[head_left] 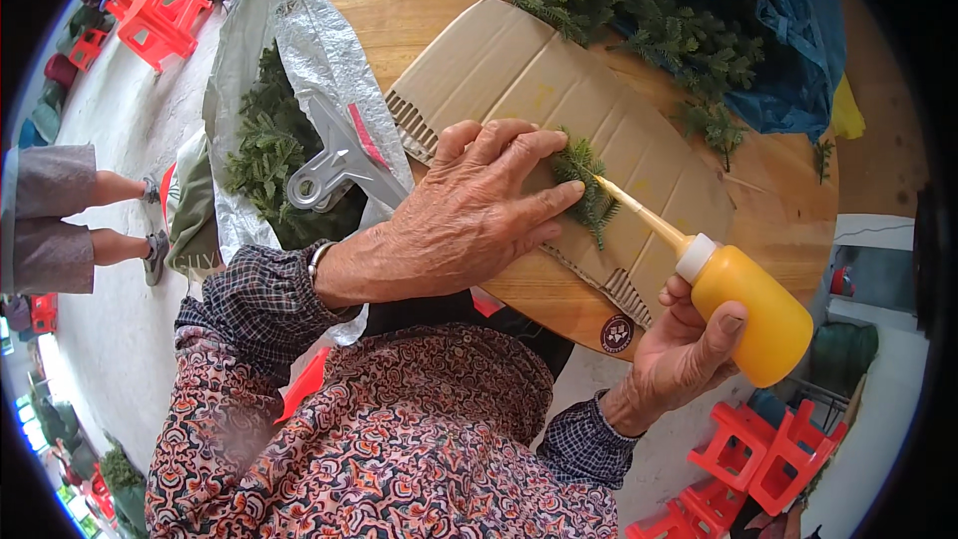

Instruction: Applying glue to artificial plant sprigs on a cardboard workspace using a squeeze bottle.

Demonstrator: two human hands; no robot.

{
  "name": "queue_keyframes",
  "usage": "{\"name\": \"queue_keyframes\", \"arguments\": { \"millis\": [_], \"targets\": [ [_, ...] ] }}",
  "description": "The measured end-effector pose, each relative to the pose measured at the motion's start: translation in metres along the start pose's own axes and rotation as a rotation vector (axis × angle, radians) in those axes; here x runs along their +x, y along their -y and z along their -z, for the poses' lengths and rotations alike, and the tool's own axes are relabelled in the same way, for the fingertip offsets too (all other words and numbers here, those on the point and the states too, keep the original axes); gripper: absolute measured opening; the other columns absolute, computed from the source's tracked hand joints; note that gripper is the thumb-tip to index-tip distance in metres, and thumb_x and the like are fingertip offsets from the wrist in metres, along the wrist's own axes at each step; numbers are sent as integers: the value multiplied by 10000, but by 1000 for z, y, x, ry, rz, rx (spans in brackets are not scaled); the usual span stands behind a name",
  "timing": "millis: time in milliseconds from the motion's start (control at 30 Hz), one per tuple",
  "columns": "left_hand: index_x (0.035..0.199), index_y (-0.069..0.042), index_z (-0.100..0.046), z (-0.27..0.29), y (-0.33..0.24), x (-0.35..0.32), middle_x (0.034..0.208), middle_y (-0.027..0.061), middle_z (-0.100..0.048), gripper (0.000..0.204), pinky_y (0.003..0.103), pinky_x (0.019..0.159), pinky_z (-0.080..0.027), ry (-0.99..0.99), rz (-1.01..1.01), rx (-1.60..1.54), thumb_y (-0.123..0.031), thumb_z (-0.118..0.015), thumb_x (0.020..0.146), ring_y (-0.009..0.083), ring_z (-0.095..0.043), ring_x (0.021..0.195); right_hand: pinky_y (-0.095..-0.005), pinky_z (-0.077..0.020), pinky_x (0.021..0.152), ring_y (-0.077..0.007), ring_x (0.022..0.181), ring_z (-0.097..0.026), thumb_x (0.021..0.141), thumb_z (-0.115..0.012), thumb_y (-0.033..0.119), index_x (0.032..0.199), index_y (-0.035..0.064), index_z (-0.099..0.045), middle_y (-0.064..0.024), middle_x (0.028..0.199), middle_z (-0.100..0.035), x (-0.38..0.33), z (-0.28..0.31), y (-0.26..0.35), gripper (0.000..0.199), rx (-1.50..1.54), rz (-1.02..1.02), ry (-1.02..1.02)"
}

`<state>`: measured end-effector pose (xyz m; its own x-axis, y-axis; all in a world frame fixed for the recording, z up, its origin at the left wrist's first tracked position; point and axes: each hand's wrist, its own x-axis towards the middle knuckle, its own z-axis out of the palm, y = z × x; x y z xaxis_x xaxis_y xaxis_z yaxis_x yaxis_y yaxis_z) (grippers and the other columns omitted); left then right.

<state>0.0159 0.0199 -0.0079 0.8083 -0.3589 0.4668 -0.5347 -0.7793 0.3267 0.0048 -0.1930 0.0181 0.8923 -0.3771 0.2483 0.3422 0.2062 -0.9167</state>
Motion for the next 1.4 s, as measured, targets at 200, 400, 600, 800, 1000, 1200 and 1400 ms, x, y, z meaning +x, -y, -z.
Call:
{"name": "queue_keyframes", "arguments": {
  "millis": [200, 400, 600, 800, 1000, 1200, 1400],
  "targets": [
    [1103, -173, -589, 0, 0, 0, 1242, 101, -439, 356, 424, 927, -275, -3, 4, 11, -270, -662, 769, 266, -407, 1144, -253, -470, 559, -203, 707, -595, 820, -657, 314, 1252, 57, -447, -173, 1060, -600, -1, 6, 3, 545, -46, -5, -16],
    [1101, -174, -592, 1, -1, -1, 1239, 98, -443, 356, 425, 931, -269, -9, 7, 13, -270, -664, 766, 263, -409, 1145, -270, -459, 545, -212, 726, -572, 814, -653, 339, 1275, 77, -419, -179, 1079, -584, -7, 6, 1, 579, -42, 15, 24],
    [1103, -175, -592, 0, -1, 0, 1236, 97, -445, 362, 426, 933, -266, -20, -1, 31, -269, -665, 761, 261, -410, 1143, -274, -439, 529, -221, 723, -549, 802, -661, 355, 1296, 93, -390, -196, 1096, -569, -11, -2, -6, 622, -52, 4, -13],
    [1099, -175, -596, 0, -1, 0, 1236, 96, -447, 361, 423, 937, -264, -20, 3, 20, -272, -666, 758, 260, -411, 1141, -269, -434, 530, -218, 714, -545, 795, -664, 360, 1293, 97, -392, -198, 1087, -570, -15, 1, -4, 626, -66, 13, -50],
    [1088, -177, -608, -1, -1, 0, 1232, 86, -453, 334, 417, 944, -257, -6, 11, 23, -281, -659, 774, 246, -412, 1138, -269, -438, 516, -215, 703, -539, 775, -667, 377, 1267, 92, -396, -205, 1072, -569, -17, 6, -1, 629, -105, 12, -67],
    [1083, -181, -615, -1, -1, 0, 1227, 76, -458, 315, 412, 952, -243, -8, 6, 36, -290, -652, 790, 232, -411, 1131, -263, -434, 495, -215, 703, -536, 757, -668, 396, 1240, 90, -395, -215, 1057, -567, -23, 7, 2, 633, -157, 20, -73],
    [1102, -167, -639, 2, -4, 1, 1273, 75, -467, 325, 419, 968, -252, 13, 32, 16, -248, -657, 788, 247, -430, 1151, -258, -430, 491, -215, 711, -539, 760, -660, 410, 1245, 92, -390, -224, 1065, -566, -25, 8, 3, 640, -168, 25, -108]
  ]
}}
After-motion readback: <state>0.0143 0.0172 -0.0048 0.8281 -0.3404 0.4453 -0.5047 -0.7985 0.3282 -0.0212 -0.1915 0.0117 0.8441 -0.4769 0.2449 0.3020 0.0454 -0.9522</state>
